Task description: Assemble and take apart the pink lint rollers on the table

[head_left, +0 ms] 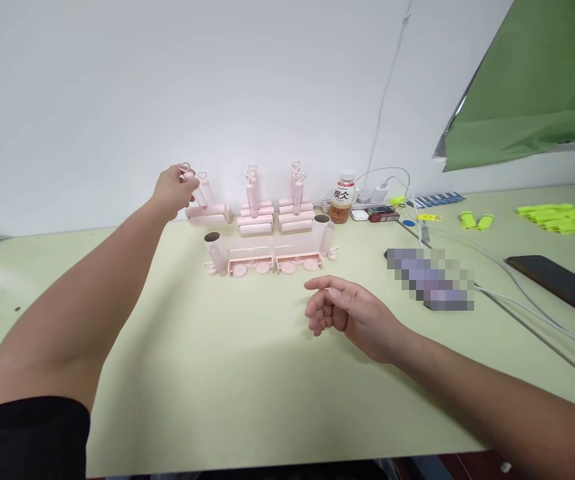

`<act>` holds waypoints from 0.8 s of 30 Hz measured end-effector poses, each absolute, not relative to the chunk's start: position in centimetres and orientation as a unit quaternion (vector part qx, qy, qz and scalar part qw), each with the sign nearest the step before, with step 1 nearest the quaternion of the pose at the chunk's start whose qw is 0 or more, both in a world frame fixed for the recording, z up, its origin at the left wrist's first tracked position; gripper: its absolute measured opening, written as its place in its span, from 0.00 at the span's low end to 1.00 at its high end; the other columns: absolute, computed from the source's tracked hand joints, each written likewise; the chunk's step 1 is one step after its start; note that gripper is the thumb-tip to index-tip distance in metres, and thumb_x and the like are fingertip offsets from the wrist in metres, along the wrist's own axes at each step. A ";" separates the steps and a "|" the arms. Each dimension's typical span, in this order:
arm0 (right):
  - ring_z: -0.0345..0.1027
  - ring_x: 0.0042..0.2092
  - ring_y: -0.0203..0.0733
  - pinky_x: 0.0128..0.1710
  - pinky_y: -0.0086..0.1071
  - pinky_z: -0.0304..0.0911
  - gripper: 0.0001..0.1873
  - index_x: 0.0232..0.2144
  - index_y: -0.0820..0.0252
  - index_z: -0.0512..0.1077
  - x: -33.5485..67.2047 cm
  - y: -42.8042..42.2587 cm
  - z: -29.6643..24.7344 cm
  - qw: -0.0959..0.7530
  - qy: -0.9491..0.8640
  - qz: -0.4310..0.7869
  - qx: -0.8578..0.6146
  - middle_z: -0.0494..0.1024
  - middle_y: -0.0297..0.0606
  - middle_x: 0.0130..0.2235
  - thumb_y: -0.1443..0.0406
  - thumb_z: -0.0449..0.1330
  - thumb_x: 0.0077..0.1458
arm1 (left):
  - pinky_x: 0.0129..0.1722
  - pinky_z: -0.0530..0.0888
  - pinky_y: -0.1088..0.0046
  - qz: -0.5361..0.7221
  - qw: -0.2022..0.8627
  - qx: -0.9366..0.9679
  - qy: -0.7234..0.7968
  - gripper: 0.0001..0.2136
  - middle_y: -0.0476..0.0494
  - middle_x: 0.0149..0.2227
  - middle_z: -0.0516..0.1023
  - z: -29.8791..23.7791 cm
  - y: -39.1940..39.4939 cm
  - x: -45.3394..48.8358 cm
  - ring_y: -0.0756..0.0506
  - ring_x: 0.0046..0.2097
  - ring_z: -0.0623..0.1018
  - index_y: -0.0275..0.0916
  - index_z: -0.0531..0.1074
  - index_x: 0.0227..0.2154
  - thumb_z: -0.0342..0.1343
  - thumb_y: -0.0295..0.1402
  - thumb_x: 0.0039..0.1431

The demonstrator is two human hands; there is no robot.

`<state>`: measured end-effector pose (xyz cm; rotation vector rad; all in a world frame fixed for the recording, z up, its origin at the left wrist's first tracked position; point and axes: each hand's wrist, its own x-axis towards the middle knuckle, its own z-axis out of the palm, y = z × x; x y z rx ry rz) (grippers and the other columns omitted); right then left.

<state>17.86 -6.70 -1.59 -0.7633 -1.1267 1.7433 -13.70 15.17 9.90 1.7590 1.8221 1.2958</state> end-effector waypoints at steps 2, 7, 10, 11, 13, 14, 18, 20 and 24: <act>0.74 0.32 0.39 0.33 0.34 0.69 0.17 0.44 0.58 0.73 18.0 -6.6 -1.7 0.444 -0.461 0.700 -0.316 0.79 0.37 0.34 0.55 0.63 0.57 | 0.20 0.66 0.76 0.446 0.168 0.604 0.639 0.10 0.49 0.29 0.69 8.4 16.7 -13.9 0.52 0.23 0.69 0.39 0.68 0.41 0.55 0.27 0.55; 0.73 0.32 0.39 0.34 0.35 0.66 0.17 0.45 0.58 0.72 18.2 -6.4 -2.0 0.435 -0.469 0.692 -0.336 0.79 0.37 0.34 0.55 0.62 0.58 | 0.22 0.66 0.77 0.418 0.193 0.595 0.659 0.12 0.51 0.26 0.68 6.5 19.7 -13.9 0.52 0.23 0.70 0.40 0.67 0.38 0.57 0.26 0.49; 0.73 0.32 0.39 0.34 0.35 0.64 0.16 0.45 0.57 0.72 18.3 -6.4 -2.2 0.428 -0.472 0.687 -0.350 0.79 0.37 0.34 0.54 0.61 0.59 | 0.23 0.66 0.77 0.400 0.190 0.603 0.664 0.11 0.52 0.24 0.67 6.2 20.9 -13.8 0.52 0.24 0.70 0.39 0.67 0.37 0.57 0.25 0.50; 0.73 0.32 0.40 0.34 0.35 0.63 0.17 0.45 0.57 0.72 18.3 -6.4 -2.3 0.425 -0.474 0.686 -0.352 0.79 0.37 0.34 0.54 0.61 0.59 | 0.23 0.66 0.76 0.396 0.189 0.605 0.665 0.10 0.52 0.24 0.67 6.2 21.2 -13.8 0.52 0.24 0.70 0.39 0.67 0.36 0.57 0.25 0.50; 0.74 0.32 0.40 0.35 0.35 0.62 0.17 0.46 0.56 0.72 18.4 -6.4 -2.5 0.420 -0.479 0.685 -0.353 0.79 0.37 0.35 0.53 0.61 0.59 | 0.23 0.66 0.76 0.392 0.185 0.606 0.667 0.08 0.52 0.23 0.67 6.3 21.5 -13.9 0.51 0.23 0.70 0.40 0.68 0.36 0.56 0.26 0.51; 0.74 0.33 0.40 0.35 0.35 0.62 0.18 0.46 0.56 0.72 18.4 -6.4 -2.6 0.417 -0.482 0.686 -0.352 0.79 0.37 0.35 0.53 0.61 0.59 | 0.23 0.65 0.75 0.387 0.182 0.606 0.670 0.08 0.51 0.23 0.67 6.4 21.5 -13.9 0.51 0.23 0.69 0.40 0.68 0.36 0.56 0.26 0.52; 0.74 0.33 0.40 0.36 0.36 0.63 0.17 0.46 0.55 0.72 18.6 -6.3 -2.9 0.405 -0.487 0.690 -0.351 0.79 0.37 0.36 0.54 0.61 0.59 | 0.22 0.64 0.75 0.367 0.165 0.593 0.697 0.17 0.49 0.26 0.69 6.5 20.9 -13.9 0.50 0.23 0.68 0.40 0.65 0.47 0.57 0.29 0.53; 0.74 0.33 0.39 0.36 0.36 0.64 0.16 0.46 0.55 0.72 18.6 -6.1 -2.9 0.401 -0.485 0.693 -0.353 0.79 0.37 0.36 0.54 0.61 0.60 | 0.23 0.65 0.74 0.364 0.154 0.573 0.718 0.23 0.47 0.29 0.71 6.7 20.0 -13.8 0.49 0.24 0.69 0.40 0.60 0.53 0.57 0.32 0.54; 0.74 0.33 0.39 0.36 0.35 0.65 0.15 0.45 0.56 0.72 18.5 -6.1 -3.0 0.393 -0.485 0.697 -0.353 0.79 0.37 0.35 0.55 0.61 0.60 | 0.23 0.66 0.71 0.298 0.121 0.577 0.751 0.18 0.41 0.32 0.75 7.7 16.8 -13.8 0.47 0.25 0.69 0.41 0.67 0.47 0.56 0.41 0.55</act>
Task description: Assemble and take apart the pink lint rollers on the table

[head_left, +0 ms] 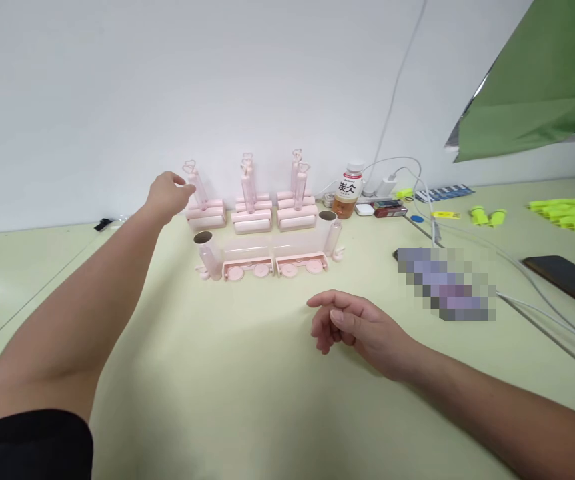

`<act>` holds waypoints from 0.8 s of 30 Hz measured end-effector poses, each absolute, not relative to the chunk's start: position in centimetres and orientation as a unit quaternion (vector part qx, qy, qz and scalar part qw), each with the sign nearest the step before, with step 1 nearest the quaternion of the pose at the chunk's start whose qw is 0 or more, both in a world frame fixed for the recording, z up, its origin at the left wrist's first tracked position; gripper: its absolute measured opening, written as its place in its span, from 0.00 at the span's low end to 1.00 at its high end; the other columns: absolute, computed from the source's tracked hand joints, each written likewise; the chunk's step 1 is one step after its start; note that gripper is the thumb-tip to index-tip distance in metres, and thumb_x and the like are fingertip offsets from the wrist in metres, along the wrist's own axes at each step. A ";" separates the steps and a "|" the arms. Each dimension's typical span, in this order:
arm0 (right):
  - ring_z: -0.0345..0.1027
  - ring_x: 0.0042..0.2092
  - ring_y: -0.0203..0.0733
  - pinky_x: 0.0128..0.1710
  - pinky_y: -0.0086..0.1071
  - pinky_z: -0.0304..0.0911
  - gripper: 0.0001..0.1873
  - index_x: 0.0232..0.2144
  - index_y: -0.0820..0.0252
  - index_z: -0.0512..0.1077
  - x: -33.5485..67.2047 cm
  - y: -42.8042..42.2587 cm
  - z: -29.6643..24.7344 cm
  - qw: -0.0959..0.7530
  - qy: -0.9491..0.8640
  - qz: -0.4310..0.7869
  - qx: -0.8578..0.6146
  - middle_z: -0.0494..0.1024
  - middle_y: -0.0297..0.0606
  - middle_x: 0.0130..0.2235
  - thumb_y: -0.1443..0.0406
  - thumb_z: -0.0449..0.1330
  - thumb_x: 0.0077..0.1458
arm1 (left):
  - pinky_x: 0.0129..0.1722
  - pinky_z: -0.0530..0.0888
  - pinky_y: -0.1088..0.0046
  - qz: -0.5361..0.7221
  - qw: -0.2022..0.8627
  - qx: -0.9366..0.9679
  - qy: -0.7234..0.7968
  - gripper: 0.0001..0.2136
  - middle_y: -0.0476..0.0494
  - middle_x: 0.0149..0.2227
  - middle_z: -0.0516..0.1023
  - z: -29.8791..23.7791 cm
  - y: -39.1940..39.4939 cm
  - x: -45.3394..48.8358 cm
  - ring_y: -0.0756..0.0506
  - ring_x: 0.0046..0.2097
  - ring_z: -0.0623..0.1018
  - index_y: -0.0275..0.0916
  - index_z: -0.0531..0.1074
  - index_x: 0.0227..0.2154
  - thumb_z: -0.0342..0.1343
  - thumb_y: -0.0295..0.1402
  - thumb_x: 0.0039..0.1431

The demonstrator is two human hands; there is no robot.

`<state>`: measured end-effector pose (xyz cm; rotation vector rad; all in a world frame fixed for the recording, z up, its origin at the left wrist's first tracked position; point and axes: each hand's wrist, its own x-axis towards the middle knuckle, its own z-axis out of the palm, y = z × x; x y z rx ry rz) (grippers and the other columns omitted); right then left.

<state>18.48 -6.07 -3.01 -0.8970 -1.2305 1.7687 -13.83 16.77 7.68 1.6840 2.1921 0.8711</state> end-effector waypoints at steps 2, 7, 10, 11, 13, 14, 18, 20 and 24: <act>0.74 0.32 0.39 0.35 0.35 0.66 0.15 0.45 0.56 0.72 18.4 -6.1 -3.1 0.389 -0.486 0.698 -0.355 0.78 0.37 0.35 0.55 0.61 0.59 | 0.23 0.66 0.70 0.213 0.129 0.618 0.746 0.16 0.40 0.31 0.76 8.4 14.7 -13.6 0.45 0.25 0.70 0.42 0.72 0.39 0.57 0.47 0.54; 0.74 0.32 0.38 0.35 0.35 0.66 0.15 0.43 0.57 0.72 18.0 -6.2 -3.5 0.379 -0.489 0.698 -0.360 0.78 0.36 0.34 0.55 0.62 0.58 | 0.26 0.69 0.69 0.012 0.133 0.707 0.694 0.23 0.39 0.28 0.78 9.2 10.7 -11.9 0.40 0.28 0.77 0.42 0.75 0.34 0.59 0.57 0.46; 0.73 0.32 0.38 0.35 0.35 0.67 0.17 0.44 0.58 0.72 17.8 -6.2 -3.3 0.379 -0.505 0.687 -0.360 0.78 0.36 0.33 0.54 0.63 0.58 | 0.28 0.70 0.67 -0.037 0.106 0.714 0.691 0.22 0.38 0.27 0.78 8.8 10.0 -10.6 0.38 0.29 0.78 0.41 0.74 0.31 0.61 0.55 0.43; 0.73 0.32 0.38 0.35 0.35 0.67 0.17 0.44 0.58 0.72 17.7 -6.1 -3.2 0.379 -0.510 0.682 -0.362 0.78 0.36 0.33 0.54 0.63 0.57 | 0.28 0.70 0.67 -0.048 0.101 0.714 0.691 0.20 0.39 0.27 0.78 8.7 10.1 -10.3 0.37 0.29 0.79 0.40 0.74 0.30 0.62 0.53 0.43; 0.73 0.32 0.38 0.35 0.36 0.68 0.19 0.44 0.59 0.71 17.6 -6.0 -3.0 0.383 -0.520 0.669 -0.368 0.78 0.37 0.34 0.53 0.64 0.56 | 0.28 0.70 0.67 -0.054 0.098 0.712 0.693 0.15 0.39 0.27 0.78 8.9 10.3 -10.0 0.37 0.29 0.79 0.40 0.73 0.28 0.64 0.46 0.42; 0.73 0.32 0.39 0.35 0.36 0.68 0.19 0.44 0.59 0.71 17.6 -5.9 -2.9 0.384 -0.524 0.663 -0.372 0.78 0.37 0.34 0.53 0.64 0.56 | 0.27 0.69 0.68 -0.052 0.096 0.711 0.695 0.13 0.39 0.27 0.78 9.2 10.4 -10.0 0.37 0.29 0.79 0.40 0.73 0.28 0.64 0.43 0.42; 0.73 0.32 0.39 0.35 0.36 0.68 0.20 0.44 0.60 0.71 17.8 -5.6 -2.9 0.392 -0.531 0.646 -0.383 0.77 0.37 0.34 0.52 0.64 0.55 | 0.25 0.67 0.69 0.056 0.017 0.702 0.710 0.11 0.40 0.27 0.77 11.4 9.7 -10.6 0.37 0.32 0.78 0.41 0.73 0.29 0.61 0.42 0.45; 0.73 0.32 0.38 0.35 0.36 0.68 0.22 0.44 0.60 0.71 17.8 -5.5 -3.0 0.390 -0.533 0.643 -0.388 0.77 0.37 0.34 0.51 0.63 0.55 | 0.24 0.67 0.69 0.182 -0.006 0.697 0.694 0.12 0.42 0.30 0.77 12.2 8.1 -10.3 0.39 0.31 0.77 0.42 0.73 0.32 0.60 0.43 0.48; 0.73 0.32 0.40 0.35 0.37 0.69 0.30 0.53 0.58 0.65 17.7 -5.6 -3.0 0.396 -0.540 0.640 -0.376 0.76 0.38 0.36 0.51 0.65 0.53 | 0.21 0.66 0.74 0.380 0.210 0.706 0.560 0.14 0.47 0.27 0.75 10.1 2.5 -7.1 0.49 0.24 0.73 0.41 0.71 0.38 0.57 0.45 0.55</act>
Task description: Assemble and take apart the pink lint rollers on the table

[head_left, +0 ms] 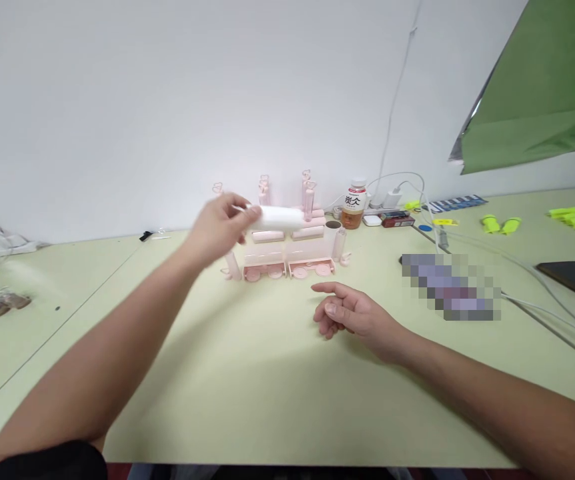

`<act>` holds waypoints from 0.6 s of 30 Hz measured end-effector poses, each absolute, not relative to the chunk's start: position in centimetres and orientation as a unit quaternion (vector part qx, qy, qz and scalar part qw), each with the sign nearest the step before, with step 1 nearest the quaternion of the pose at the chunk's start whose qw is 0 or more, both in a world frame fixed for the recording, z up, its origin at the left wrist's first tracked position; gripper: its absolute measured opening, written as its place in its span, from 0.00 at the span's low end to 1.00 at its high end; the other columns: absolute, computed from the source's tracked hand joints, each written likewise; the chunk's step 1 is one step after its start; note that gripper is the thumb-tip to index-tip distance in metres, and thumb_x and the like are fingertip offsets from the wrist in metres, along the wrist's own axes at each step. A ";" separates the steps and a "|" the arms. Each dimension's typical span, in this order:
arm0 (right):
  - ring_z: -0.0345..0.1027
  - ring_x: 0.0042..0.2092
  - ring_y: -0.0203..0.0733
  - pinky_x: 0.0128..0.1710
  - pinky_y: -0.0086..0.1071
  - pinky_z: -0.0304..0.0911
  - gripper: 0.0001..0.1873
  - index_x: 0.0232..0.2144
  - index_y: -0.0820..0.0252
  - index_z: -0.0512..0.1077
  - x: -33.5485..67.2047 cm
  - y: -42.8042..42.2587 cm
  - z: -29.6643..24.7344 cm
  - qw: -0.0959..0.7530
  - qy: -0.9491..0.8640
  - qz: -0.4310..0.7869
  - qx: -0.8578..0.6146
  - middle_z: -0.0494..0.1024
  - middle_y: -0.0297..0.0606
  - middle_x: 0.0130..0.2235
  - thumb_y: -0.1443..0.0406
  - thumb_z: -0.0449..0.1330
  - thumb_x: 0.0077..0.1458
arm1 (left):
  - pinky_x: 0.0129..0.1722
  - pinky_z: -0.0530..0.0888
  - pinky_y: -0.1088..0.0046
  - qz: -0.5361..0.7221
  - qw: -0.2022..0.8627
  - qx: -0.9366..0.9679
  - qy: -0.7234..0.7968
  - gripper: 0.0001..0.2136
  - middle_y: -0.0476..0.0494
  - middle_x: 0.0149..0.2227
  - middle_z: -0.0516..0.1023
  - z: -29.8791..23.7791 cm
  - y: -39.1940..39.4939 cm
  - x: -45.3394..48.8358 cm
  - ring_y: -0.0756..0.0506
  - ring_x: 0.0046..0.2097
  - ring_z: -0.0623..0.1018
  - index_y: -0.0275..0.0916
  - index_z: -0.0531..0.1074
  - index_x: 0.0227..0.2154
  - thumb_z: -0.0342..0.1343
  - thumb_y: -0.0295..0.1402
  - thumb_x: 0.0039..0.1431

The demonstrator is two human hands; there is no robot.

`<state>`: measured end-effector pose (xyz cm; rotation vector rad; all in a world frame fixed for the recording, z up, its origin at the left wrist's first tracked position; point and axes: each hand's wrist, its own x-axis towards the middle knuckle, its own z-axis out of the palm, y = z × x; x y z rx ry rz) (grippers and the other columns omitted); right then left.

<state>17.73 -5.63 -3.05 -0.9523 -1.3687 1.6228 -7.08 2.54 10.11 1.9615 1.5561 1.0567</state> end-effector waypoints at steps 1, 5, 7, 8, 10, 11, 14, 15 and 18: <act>0.74 0.32 0.40 0.34 0.37 0.69 0.32 0.54 0.57 0.63 17.7 -5.7 -3.0 0.407 -0.544 0.636 -0.366 0.76 0.38 0.37 0.51 0.66 0.52 | 0.20 0.66 0.75 0.394 0.292 0.698 0.522 0.15 0.49 0.24 0.73 8.8 1.0 -6.0 0.50 0.22 0.72 0.40 0.70 0.38 0.56 0.47 0.56; 0.70 0.28 0.40 0.29 0.36 0.68 0.29 0.45 0.59 0.68 17.6 -6.0 -2.7 0.460 -0.564 0.587 -0.354 0.76 0.37 0.32 0.49 0.68 0.48 | 0.18 0.64 0.77 0.349 0.498 0.671 0.424 0.20 0.50 0.25 0.73 2.5 -3.9 -2.8 0.51 0.21 0.71 0.39 0.68 0.37 0.53 0.53 0.58; 0.67 0.26 0.39 0.26 0.35 0.66 0.25 0.37 0.60 0.70 17.7 -6.0 -2.6 0.478 -0.569 0.560 -0.366 0.73 0.35 0.25 0.48 0.67 0.47 | 0.20 0.65 0.76 0.307 0.513 0.679 0.427 0.21 0.49 0.26 0.74 0.3 -5.0 -2.4 0.50 0.22 0.73 0.39 0.68 0.38 0.47 0.55 0.61; 0.66 0.25 0.39 0.25 0.34 0.65 0.24 0.33 0.60 0.71 17.7 -5.9 -2.5 0.481 -0.570 0.552 -0.373 0.72 0.35 0.24 0.47 0.67 0.47 | 0.22 0.69 0.75 0.286 0.488 0.706 0.426 0.22 0.47 0.29 0.75 -0.5 -5.2 -2.5 0.49 0.25 0.75 0.39 0.69 0.38 0.44 0.54 0.63; 0.64 0.24 0.39 0.24 0.34 0.63 0.23 0.28 0.60 0.70 17.8 -5.8 -2.4 0.479 -0.568 0.545 -0.389 0.71 0.35 0.22 0.46 0.67 0.46 | 0.32 0.74 0.69 0.246 0.368 0.777 0.447 0.23 0.43 0.35 0.78 -1.4 -5.1 -3.0 0.45 0.35 0.78 0.39 0.71 0.39 0.39 0.52 0.66; 0.63 0.24 0.39 0.23 0.34 0.63 0.23 0.26 0.59 0.70 17.8 -5.7 -2.4 0.474 -0.565 0.544 -0.401 0.71 0.35 0.22 0.46 0.66 0.46 | 0.38 0.74 0.66 0.225 0.286 0.805 0.468 0.22 0.41 0.40 0.78 -1.7 -4.8 -3.3 0.43 0.41 0.78 0.39 0.72 0.41 0.39 0.50 0.67; 0.62 0.23 0.38 0.23 0.33 0.62 0.23 0.25 0.59 0.69 17.9 -5.6 -2.2 0.460 -0.556 0.542 -0.431 0.71 0.36 0.21 0.46 0.66 0.46 | 0.44 0.73 0.61 0.144 0.091 0.815 0.553 0.20 0.35 0.54 0.73 -2.2 -3.5 -4.0 0.37 0.50 0.76 0.39 0.68 0.52 0.41 0.44 0.67; 0.62 0.23 0.38 0.24 0.33 0.62 0.24 0.25 0.59 0.69 17.9 -5.7 -2.2 0.456 -0.554 0.543 -0.436 0.71 0.36 0.21 0.45 0.66 0.45 | 0.44 0.73 0.61 0.118 0.060 0.806 0.577 0.20 0.33 0.59 0.69 -2.4 -3.0 -4.2 0.37 0.51 0.76 0.38 0.65 0.55 0.42 0.43 0.66; 0.64 0.24 0.38 0.25 0.34 0.64 0.25 0.27 0.60 0.69 17.9 -5.8 -2.1 0.447 -0.558 0.541 -0.443 0.72 0.36 0.22 0.45 0.66 0.45 | 0.39 0.74 0.61 0.067 0.026 0.788 0.612 0.22 0.33 0.64 0.60 -2.9 -1.8 -4.5 0.36 0.50 0.77 0.39 0.62 0.57 0.43 0.44 0.65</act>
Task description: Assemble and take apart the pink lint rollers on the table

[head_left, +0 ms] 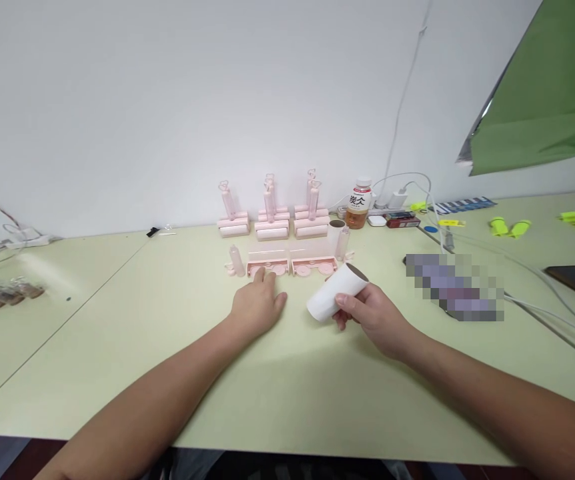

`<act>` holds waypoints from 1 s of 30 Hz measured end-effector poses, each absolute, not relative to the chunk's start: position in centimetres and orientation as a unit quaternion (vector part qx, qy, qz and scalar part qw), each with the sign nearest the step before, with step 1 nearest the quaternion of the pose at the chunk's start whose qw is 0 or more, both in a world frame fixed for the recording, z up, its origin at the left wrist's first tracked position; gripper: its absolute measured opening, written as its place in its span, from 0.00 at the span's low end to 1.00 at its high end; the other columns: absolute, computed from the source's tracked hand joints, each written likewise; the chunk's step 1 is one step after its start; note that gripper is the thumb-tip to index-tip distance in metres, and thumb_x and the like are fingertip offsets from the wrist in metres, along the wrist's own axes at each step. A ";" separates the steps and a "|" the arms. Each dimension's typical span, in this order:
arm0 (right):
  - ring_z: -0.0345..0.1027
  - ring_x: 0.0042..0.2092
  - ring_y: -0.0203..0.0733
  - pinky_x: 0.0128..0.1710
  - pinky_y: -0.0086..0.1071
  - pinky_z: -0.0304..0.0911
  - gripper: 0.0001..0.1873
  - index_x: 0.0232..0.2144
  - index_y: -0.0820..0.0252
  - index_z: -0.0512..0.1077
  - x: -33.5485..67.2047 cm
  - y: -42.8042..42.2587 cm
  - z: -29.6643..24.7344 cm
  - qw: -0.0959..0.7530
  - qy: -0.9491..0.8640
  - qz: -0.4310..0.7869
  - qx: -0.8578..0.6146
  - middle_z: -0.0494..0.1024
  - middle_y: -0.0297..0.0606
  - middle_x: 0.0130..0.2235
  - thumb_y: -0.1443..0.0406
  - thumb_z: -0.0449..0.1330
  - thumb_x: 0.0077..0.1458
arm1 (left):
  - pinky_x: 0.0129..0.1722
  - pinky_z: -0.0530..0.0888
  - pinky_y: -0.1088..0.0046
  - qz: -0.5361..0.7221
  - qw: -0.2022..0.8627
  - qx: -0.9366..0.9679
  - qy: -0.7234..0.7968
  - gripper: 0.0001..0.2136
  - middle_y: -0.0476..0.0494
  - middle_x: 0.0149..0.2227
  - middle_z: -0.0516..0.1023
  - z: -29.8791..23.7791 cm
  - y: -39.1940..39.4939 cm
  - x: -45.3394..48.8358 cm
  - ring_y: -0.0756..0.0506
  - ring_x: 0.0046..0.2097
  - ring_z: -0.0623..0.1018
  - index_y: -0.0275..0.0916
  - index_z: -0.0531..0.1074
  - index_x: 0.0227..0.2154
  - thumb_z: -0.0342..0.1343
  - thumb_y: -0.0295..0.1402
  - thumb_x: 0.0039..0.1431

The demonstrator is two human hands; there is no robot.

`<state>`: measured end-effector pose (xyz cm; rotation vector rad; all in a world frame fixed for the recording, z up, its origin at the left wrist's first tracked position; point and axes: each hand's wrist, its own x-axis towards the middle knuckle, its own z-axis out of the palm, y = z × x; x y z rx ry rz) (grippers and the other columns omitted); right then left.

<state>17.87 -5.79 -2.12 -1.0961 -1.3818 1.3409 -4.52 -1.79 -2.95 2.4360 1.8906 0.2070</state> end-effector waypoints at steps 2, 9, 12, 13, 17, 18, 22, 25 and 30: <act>0.65 0.25 0.39 0.26 0.35 0.64 0.25 0.28 0.60 0.69 17.9 -5.9 -2.1 0.444 -0.563 0.537 -0.445 0.72 0.36 0.22 0.44 0.66 0.45 | 0.36 0.74 0.61 0.050 0.026 0.786 0.616 0.22 0.33 0.62 0.63 -3.2 -1.3 -4.6 0.36 0.47 0.78 0.39 0.62 0.56 0.42 0.45 0.64; 0.64 0.25 0.38 0.26 0.34 0.64 0.25 0.29 0.60 0.68 17.8 -5.8 -2.0 0.433 -0.575 0.524 -0.454 0.71 0.34 0.23 0.45 0.66 0.45 | 0.33 0.72 0.62 0.029 0.040 0.789 0.612 0.21 0.33 0.54 0.71 -2.7 -1.8 -4.7 0.36 0.43 0.78 0.39 0.65 0.52 0.41 0.46 0.64; 0.64 0.24 0.37 0.26 0.34 0.64 0.26 0.29 0.60 0.68 17.8 -5.7 -1.9 0.426 -0.574 0.524 -0.463 0.71 0.34 0.24 0.45 0.67 0.43 | 0.32 0.71 0.64 0.025 0.041 0.793 0.608 0.18 0.36 0.51 0.73 -2.4 -2.4 -4.8 0.38 0.41 0.79 0.40 0.67 0.48 0.44 0.44 0.63; 0.64 0.25 0.37 0.26 0.34 0.64 0.25 0.29 0.60 0.67 17.8 -5.7 -1.9 0.423 -0.574 0.523 -0.467 0.71 0.34 0.24 0.46 0.67 0.43 | 0.31 0.70 0.65 0.027 0.042 0.794 0.606 0.17 0.38 0.49 0.75 -2.4 -2.6 -4.8 0.39 0.40 0.79 0.41 0.68 0.47 0.44 0.44 0.63; 0.63 0.25 0.37 0.26 0.33 0.63 0.24 0.30 0.60 0.67 17.8 -5.8 -1.8 0.411 -0.582 0.516 -0.476 0.70 0.33 0.23 0.47 0.66 0.44 | 0.32 0.68 0.67 0.065 0.052 0.791 0.606 0.15 0.43 0.44 0.77 -2.2 -2.9 -5.1 0.40 0.41 0.78 0.42 0.70 0.46 0.46 0.43 0.63; 0.63 0.25 0.36 0.25 0.33 0.63 0.24 0.30 0.60 0.66 17.8 -5.8 -1.8 0.407 -0.586 0.513 -0.477 0.70 0.32 0.23 0.47 0.65 0.44 | 0.32 0.68 0.67 0.077 0.048 0.789 0.608 0.15 0.43 0.44 0.77 -2.2 -2.8 -5.2 0.41 0.41 0.78 0.43 0.69 0.47 0.46 0.42 0.63; 0.60 0.24 0.36 0.24 0.32 0.59 0.22 0.30 0.59 0.65 17.8 -5.8 -1.8 0.390 -0.604 0.500 -0.484 0.68 0.31 0.21 0.48 0.64 0.45 | 0.28 0.65 0.69 0.064 0.047 0.781 0.619 0.14 0.41 0.48 0.74 -2.2 -2.5 -5.5 0.42 0.38 0.77 0.42 0.71 0.43 0.50 0.44 0.60; 0.59 0.24 0.36 0.23 0.32 0.57 0.22 0.30 0.59 0.65 17.7 -5.7 -1.9 0.381 -0.613 0.493 -0.486 0.67 0.30 0.21 0.48 0.63 0.45 | 0.27 0.63 0.70 0.038 0.075 0.787 0.611 0.13 0.43 0.40 0.74 -2.2 -2.4 -5.7 0.43 0.34 0.76 0.42 0.71 0.35 0.50 0.45 0.59; 0.60 0.24 0.37 0.24 0.32 0.55 0.20 0.30 0.58 0.65 17.8 -5.6 -2.0 0.370 -0.645 0.477 -0.469 0.67 0.31 0.22 0.49 0.62 0.48 | 0.26 0.61 0.71 0.053 0.098 0.789 0.604 0.11 0.44 0.35 0.75 -2.1 -2.2 -5.8 0.44 0.33 0.75 0.41 0.71 0.32 0.51 0.42 0.58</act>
